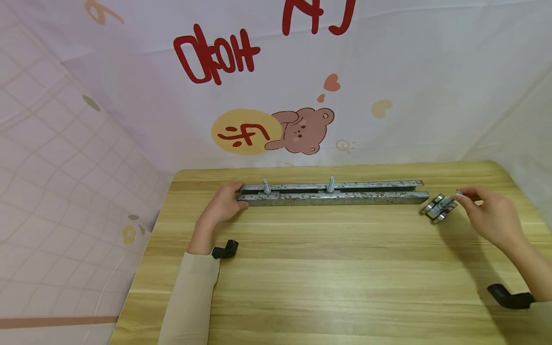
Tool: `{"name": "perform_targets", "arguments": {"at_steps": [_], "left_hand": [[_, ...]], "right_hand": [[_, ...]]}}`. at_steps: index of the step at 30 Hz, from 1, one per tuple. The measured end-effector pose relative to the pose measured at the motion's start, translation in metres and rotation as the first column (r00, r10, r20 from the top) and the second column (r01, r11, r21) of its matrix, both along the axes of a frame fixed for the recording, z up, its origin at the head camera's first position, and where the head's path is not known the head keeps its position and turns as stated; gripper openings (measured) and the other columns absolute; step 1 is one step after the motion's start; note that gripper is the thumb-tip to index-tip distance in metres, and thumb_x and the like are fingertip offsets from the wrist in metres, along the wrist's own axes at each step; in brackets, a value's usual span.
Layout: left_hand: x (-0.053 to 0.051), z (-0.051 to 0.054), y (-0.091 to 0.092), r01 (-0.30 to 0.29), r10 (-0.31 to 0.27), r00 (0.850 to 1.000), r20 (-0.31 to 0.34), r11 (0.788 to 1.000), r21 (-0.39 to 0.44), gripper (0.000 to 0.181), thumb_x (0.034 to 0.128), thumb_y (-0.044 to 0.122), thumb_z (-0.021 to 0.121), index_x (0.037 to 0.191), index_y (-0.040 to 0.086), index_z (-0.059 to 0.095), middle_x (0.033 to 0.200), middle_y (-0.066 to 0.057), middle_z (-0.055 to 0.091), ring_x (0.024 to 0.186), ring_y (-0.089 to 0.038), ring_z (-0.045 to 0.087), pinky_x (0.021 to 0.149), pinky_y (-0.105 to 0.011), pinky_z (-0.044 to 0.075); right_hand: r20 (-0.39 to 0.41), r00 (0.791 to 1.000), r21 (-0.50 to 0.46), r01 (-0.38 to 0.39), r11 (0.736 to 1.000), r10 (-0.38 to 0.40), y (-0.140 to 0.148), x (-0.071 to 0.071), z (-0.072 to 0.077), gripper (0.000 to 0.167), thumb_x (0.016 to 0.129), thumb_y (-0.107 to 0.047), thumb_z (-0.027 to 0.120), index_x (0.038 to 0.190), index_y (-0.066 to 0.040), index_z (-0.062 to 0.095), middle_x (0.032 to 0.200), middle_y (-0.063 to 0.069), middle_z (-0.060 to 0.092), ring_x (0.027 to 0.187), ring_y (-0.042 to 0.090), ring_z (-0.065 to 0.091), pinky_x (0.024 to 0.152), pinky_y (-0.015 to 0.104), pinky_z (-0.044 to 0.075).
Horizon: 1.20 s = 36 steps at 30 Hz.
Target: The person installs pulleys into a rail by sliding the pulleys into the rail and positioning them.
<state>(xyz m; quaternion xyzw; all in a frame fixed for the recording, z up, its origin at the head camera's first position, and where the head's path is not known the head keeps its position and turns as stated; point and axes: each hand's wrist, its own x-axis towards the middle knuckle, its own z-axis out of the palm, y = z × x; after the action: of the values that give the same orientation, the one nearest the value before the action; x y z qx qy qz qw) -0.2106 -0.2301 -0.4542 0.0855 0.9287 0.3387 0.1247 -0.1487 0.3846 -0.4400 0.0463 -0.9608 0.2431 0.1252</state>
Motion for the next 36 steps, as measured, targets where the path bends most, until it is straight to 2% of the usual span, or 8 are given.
{"name": "perform_targets", "arguments": {"at_steps": [9,12,14,17,26,30,33,36], "left_hand": [[-0.001,0.001,0.001,-0.005,0.005,1.000,0.001,1.000,0.009,0.069,0.0983,0.005,0.073,0.158,-0.005,0.040,0.161,-0.025,0.040,0.141,-0.041,0.050,0.113,-0.053,0.045],[-0.001,0.000,0.001,-0.003,0.003,1.000,-0.005,1.000,0.004,0.068,0.0983,0.005,0.073,0.157,-0.006,0.041,0.160,-0.026,0.041,0.141,-0.041,0.050,0.113,-0.053,0.045],[-0.002,0.000,0.001,-0.003,0.003,1.000,-0.006,1.000,0.004,0.068,0.0983,0.005,0.073,0.157,-0.006,0.041,0.160,-0.026,0.041,0.141,-0.041,0.050,0.114,-0.053,0.044],[-0.002,-0.001,0.001,-0.005,0.005,1.000,-0.005,1.000,0.005,0.068,0.0984,0.005,0.073,0.157,-0.006,0.041,0.160,-0.026,0.041,0.141,-0.041,0.049,0.115,-0.053,0.044],[-0.001,-0.001,0.000,-0.003,0.003,1.000,0.007,1.000,0.002,0.068,0.0993,0.005,0.072,0.158,-0.006,0.039,0.160,-0.026,0.041,0.141,-0.042,0.049,0.114,-0.054,0.044],[-0.001,0.000,0.000,-0.001,0.001,1.000,0.004,1.000,0.005,0.068,0.0990,0.005,0.072,0.158,-0.007,0.040,0.160,-0.027,0.041,0.141,-0.042,0.049,0.114,-0.054,0.044],[0.000,0.001,0.000,-0.003,0.003,1.000,-0.001,1.000,0.008,0.068,0.0984,0.004,0.073,0.157,-0.007,0.040,0.159,-0.027,0.042,0.141,-0.042,0.049,0.114,-0.054,0.044],[0.000,0.001,0.000,-0.004,0.004,1.000,-0.005,1.000,0.013,0.068,0.0981,0.004,0.073,0.157,-0.007,0.040,0.159,-0.026,0.043,0.140,-0.042,0.050,0.114,-0.053,0.045]], "right_hand": [[0.022,1.000,0.016,0.011,1.000,-0.012,0.012,-0.012,0.003,0.032,0.106,-0.013,0.063,0.118,0.016,0.065,0.103,0.037,0.068,0.067,-0.019,0.041,0.052,0.017,0.037],[0.028,0.999,0.027,0.018,0.999,-0.019,0.014,-0.016,0.004,0.033,0.107,-0.014,0.062,0.119,0.017,0.064,0.104,0.038,0.067,0.066,-0.001,0.055,0.052,0.018,0.038],[0.039,0.999,0.032,0.026,0.999,-0.028,0.016,-0.018,0.004,0.034,0.107,-0.015,0.061,0.120,0.017,0.063,0.105,0.038,0.067,0.068,0.023,0.063,0.054,0.024,0.042],[0.058,0.997,0.031,0.043,0.999,-0.045,0.018,-0.021,0.004,0.037,0.108,-0.016,0.060,0.121,0.018,0.062,0.106,0.040,0.066,0.078,0.050,0.063,0.055,0.037,0.045],[0.085,0.990,0.011,0.108,0.994,-0.109,0.018,-0.032,0.003,0.045,0.110,-0.028,0.055,0.124,0.015,0.062,0.112,0.040,0.065,0.096,0.057,0.060,0.066,0.057,0.046],[0.088,0.989,-0.001,0.119,0.993,-0.118,0.016,-0.037,0.001,0.047,0.110,-0.031,0.054,0.125,0.013,0.063,0.111,0.038,0.066,0.095,0.053,0.060,0.067,0.054,0.044],[0.081,0.989,-0.010,0.121,0.993,-0.120,0.015,-0.040,0.002,0.044,0.109,-0.032,0.057,0.124,0.009,0.067,0.110,0.034,0.069,0.085,0.017,0.064,0.067,0.040,0.042],[0.074,0.991,-0.020,0.112,0.993,-0.111,0.013,-0.042,0.003,0.041,0.108,-0.032,0.060,0.122,0.006,0.069,0.107,0.030,0.071,0.075,-0.016,0.045,0.064,0.028,0.039]]}}
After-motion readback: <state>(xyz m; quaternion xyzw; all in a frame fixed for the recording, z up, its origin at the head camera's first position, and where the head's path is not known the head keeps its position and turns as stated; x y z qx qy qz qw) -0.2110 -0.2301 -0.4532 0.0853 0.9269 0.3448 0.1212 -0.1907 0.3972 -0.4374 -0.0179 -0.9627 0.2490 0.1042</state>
